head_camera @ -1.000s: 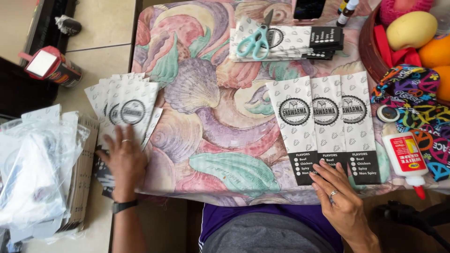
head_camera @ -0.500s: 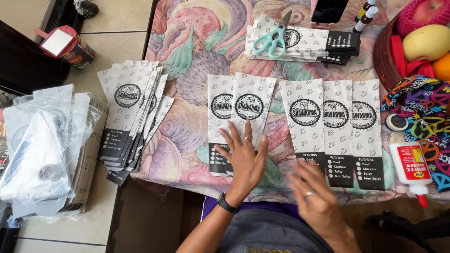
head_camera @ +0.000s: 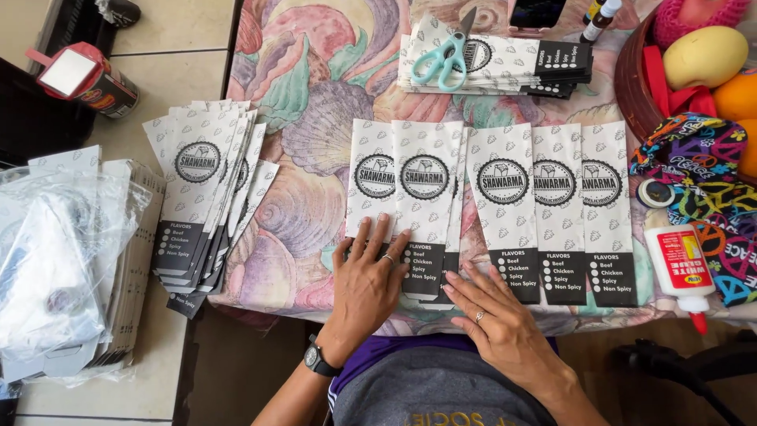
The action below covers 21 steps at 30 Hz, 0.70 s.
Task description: Applying glue to the edges of paper food wraps and folding them to form sleeves.
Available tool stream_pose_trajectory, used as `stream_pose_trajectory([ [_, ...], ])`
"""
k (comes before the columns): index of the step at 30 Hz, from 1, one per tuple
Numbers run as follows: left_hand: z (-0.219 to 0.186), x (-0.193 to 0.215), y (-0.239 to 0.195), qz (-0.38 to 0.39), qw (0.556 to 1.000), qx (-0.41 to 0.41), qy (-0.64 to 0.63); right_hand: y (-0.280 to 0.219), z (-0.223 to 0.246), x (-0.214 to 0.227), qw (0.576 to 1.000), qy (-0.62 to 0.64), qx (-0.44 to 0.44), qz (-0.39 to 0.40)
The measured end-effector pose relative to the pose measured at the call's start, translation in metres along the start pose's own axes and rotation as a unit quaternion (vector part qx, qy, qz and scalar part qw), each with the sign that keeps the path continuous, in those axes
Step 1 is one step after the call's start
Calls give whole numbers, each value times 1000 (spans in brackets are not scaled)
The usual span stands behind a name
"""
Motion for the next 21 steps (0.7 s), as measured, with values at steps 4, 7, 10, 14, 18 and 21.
stream_pose_trajectory([
  [4, 4, 0, -3, -3, 1000, 11, -1, -5, -2, 1, 1000, -12, -5, -1],
  [7, 17, 9, -10, -12, 999, 29, 10, -13, -5, 4, 1000, -17, -15, -21],
  [10, 36, 9, -16, 12, 999, 36, 26, -18, -11, 8, 999, -25, -29, -33],
  [14, 18, 19, -19, -78, 997, 20, -15, -18, -8, 11, 998, -23, -3, -60],
  [18, -47, 10, -23, -50, 959, -127, -250, -11, 1, 23, 990, 23, 24, -138],
  [21, -69, 2, -25, -13, 935, -146, -323, -11, 5, 24, 988, 45, 39, -145],
])
Point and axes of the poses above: each hand's wrist, its own y-axis towards the middle knuckle, its own x-axis out of the back of the hand, z = x × y, the point moved 8 cm from there along y, towards the middle knuckle, and after that the axes turned 1 degree about -x, right-handed, at the moved point
